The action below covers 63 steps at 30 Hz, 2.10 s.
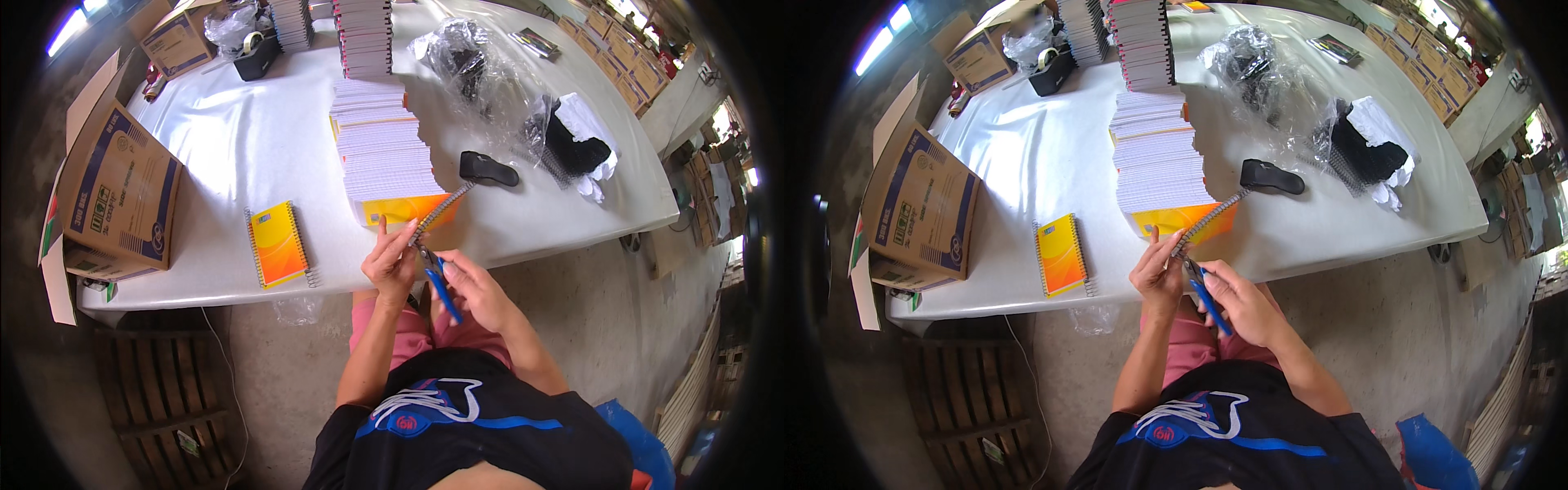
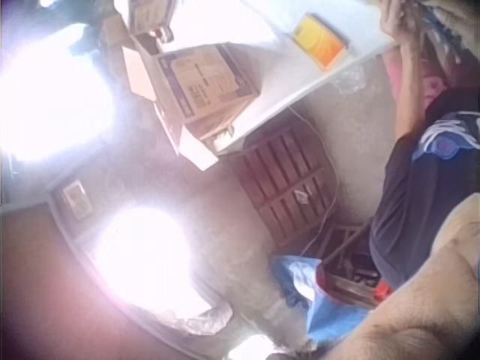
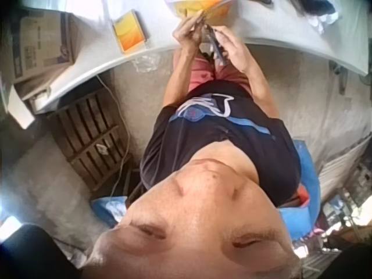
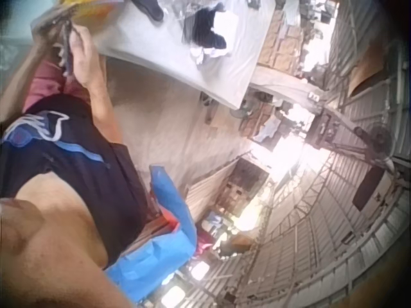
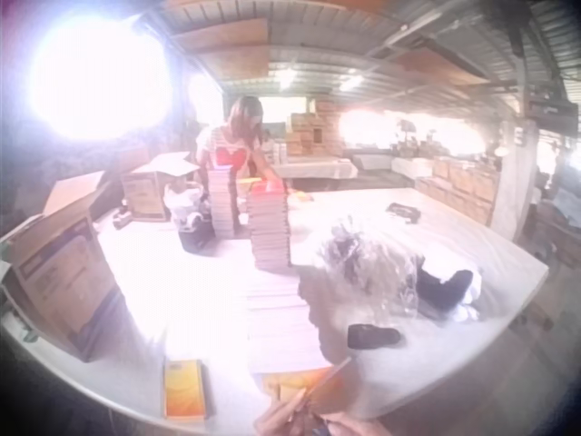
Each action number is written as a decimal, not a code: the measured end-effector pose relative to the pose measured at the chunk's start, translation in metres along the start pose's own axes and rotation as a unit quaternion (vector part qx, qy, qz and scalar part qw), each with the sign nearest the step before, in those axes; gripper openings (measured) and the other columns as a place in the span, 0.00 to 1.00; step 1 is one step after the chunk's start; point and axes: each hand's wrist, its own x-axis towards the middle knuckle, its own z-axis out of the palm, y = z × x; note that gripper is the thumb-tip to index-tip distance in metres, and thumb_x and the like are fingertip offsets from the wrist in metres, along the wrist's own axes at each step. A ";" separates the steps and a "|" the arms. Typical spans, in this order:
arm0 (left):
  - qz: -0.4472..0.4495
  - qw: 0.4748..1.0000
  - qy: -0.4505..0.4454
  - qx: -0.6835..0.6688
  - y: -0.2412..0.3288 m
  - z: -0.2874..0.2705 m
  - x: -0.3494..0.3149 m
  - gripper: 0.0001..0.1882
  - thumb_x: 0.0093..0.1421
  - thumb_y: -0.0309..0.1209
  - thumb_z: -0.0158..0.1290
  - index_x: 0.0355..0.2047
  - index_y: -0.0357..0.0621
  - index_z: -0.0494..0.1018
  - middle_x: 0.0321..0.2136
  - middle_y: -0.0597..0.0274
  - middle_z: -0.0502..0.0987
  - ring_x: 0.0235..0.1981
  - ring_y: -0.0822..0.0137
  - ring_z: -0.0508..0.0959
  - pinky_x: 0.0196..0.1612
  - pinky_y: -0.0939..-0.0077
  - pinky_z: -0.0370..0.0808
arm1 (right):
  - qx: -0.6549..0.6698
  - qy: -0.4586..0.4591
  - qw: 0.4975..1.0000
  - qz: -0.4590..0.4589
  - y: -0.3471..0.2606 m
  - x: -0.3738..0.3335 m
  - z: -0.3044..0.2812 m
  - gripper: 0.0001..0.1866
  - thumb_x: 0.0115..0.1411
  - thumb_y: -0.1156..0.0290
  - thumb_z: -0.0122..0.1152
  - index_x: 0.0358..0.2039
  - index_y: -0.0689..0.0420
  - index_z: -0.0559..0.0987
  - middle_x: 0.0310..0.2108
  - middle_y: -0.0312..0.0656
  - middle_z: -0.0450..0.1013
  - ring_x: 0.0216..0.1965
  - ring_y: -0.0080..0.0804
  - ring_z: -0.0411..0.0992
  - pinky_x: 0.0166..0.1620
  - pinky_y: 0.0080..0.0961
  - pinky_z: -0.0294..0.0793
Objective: The person retrieves stacks of loose paper and colored covers from a cardboard box, places them on a table, and uses a stapler and pliers to attach spiral bindings to the notebooks. The finished notebooks are stacked on the table.
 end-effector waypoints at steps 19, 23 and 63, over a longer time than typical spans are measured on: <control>-0.104 0.977 0.137 -0.124 -0.003 -0.052 0.015 0.17 0.64 0.24 0.46 0.54 0.42 0.63 0.42 0.62 0.69 0.41 0.76 0.68 0.44 0.83 0.66 | -0.446 0.245 0.808 -0.296 0.015 0.073 -0.045 0.43 0.45 0.59 0.71 0.61 0.44 0.61 0.63 0.43 0.54 0.65 0.43 0.50 0.62 0.58 0.42; -0.142 0.940 0.230 -0.211 -0.002 -0.076 0.026 0.17 0.65 0.26 0.46 0.53 0.42 0.61 0.44 0.63 0.67 0.42 0.73 0.68 0.47 0.81 0.66 | -0.407 0.205 0.851 -0.260 0.026 0.105 -0.020 0.46 0.42 0.61 0.73 0.62 0.43 0.60 0.60 0.44 0.57 0.63 0.43 0.53 0.62 0.48 0.50; -0.267 0.918 0.293 0.025 -0.001 -0.158 0.041 0.17 0.65 0.21 0.39 0.53 0.47 0.57 0.40 0.65 0.59 0.38 0.73 0.67 0.42 0.78 0.69 | -0.233 0.069 0.949 -0.201 0.003 0.084 -0.020 0.21 0.45 0.80 0.69 0.41 0.58 0.74 0.26 0.37 0.76 0.27 0.18 0.72 0.33 0.18 0.72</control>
